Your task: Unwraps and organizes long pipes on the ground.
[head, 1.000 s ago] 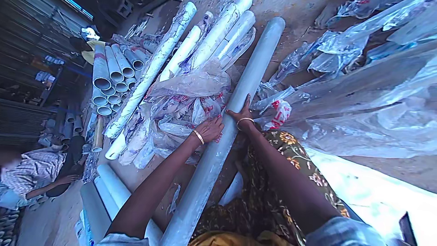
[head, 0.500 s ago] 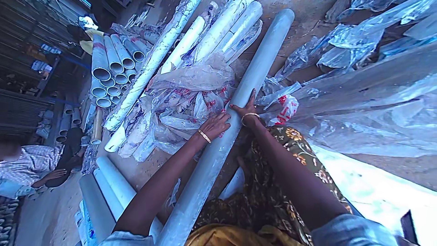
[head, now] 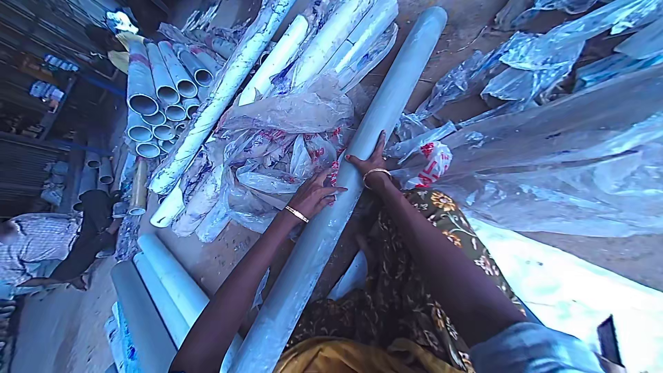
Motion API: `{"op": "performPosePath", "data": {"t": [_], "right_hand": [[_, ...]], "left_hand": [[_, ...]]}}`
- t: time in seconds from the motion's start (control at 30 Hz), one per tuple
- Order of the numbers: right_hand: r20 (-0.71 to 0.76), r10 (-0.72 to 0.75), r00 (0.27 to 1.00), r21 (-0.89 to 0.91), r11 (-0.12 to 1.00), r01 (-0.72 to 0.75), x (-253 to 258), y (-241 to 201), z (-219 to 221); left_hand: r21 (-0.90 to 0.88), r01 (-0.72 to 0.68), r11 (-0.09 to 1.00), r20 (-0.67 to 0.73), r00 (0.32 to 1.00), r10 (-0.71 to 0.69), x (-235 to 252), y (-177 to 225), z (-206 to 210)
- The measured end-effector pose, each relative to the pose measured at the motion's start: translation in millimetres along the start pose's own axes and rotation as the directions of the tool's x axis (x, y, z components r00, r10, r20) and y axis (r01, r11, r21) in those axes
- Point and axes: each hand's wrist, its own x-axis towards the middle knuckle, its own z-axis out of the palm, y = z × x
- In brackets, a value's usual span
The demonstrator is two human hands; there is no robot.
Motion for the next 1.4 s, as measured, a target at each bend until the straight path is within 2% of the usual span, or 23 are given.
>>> {"op": "performPosePath", "data": {"t": [0.07,0.2,0.27,0.4,0.5,0.6,0.7,0.87,1.03,1.1,1.23,1.4], "right_hand": [[-0.001,0.005,1.0,-0.008,1.0,-0.005,0.8,1.1,-0.2],[-0.002,-0.01,1.0,0.007,1.0,0.01,1.4,2.6,1.5],[0.008,-0.021,1.0,0.013,1.0,0.021,0.8,1.9,-0.7],[0.021,-0.009,1.0,-0.006,1.0,0.009,-1.5,-2.5,-2.0],[0.018,-0.012,1.0,0.003,1.0,0.012,-1.7,-1.7,-2.7],[0.018,-0.003,1.0,-0.03,1.0,0.004,-2.4,-3.7,-0.9],[0.014,-0.004,1.0,-0.058,0.998,0.004,-3.6,-4.9,0.6],[0.016,0.001,1.0,-0.04,0.999,-0.001,-2.8,-5.3,-0.4],[-0.032,-0.047,0.998,-0.019,0.999,0.046,-13.1,3.2,-2.8],[-0.045,-0.082,0.996,-0.016,0.997,0.081,-16.3,-4.2,-0.2],[-0.043,-0.216,0.975,0.018,0.976,0.217,-14.2,-4.9,2.2],[-0.085,-0.17,0.982,0.056,0.983,0.175,0.6,7.3,5.3]], "left_hand": [[0.144,-0.03,0.989,0.084,0.996,0.018,-1.2,10.0,5.9],[0.368,-0.127,0.921,0.007,0.991,0.134,-0.3,13.7,15.0],[0.428,-0.129,0.895,0.032,0.991,0.128,1.0,14.0,15.3],[0.433,-0.067,0.899,0.234,0.971,-0.041,6.3,17.9,-3.8],[0.398,-0.009,0.917,0.251,0.963,-0.099,6.9,14.7,-13.0],[0.313,0.006,0.95,0.121,0.992,-0.046,-2.4,12.5,-9.0],[0.395,-0.122,0.91,0.031,0.992,0.119,-11.9,15.9,1.0],[0.578,-0.179,0.796,0.119,0.984,0.135,-10.2,32.4,10.8],[0.564,-0.193,0.803,0.334,0.943,-0.008,7.8,62.5,1.0],[0.56,-0.206,0.803,0.361,0.933,-0.012,10.8,66.2,-3.9],[0.546,-0.148,0.824,0.307,0.951,-0.033,13.3,63.1,-1.0],[0.517,-0.099,0.85,0.19,0.982,-0.002,6.1,53.9,4.0]]}}
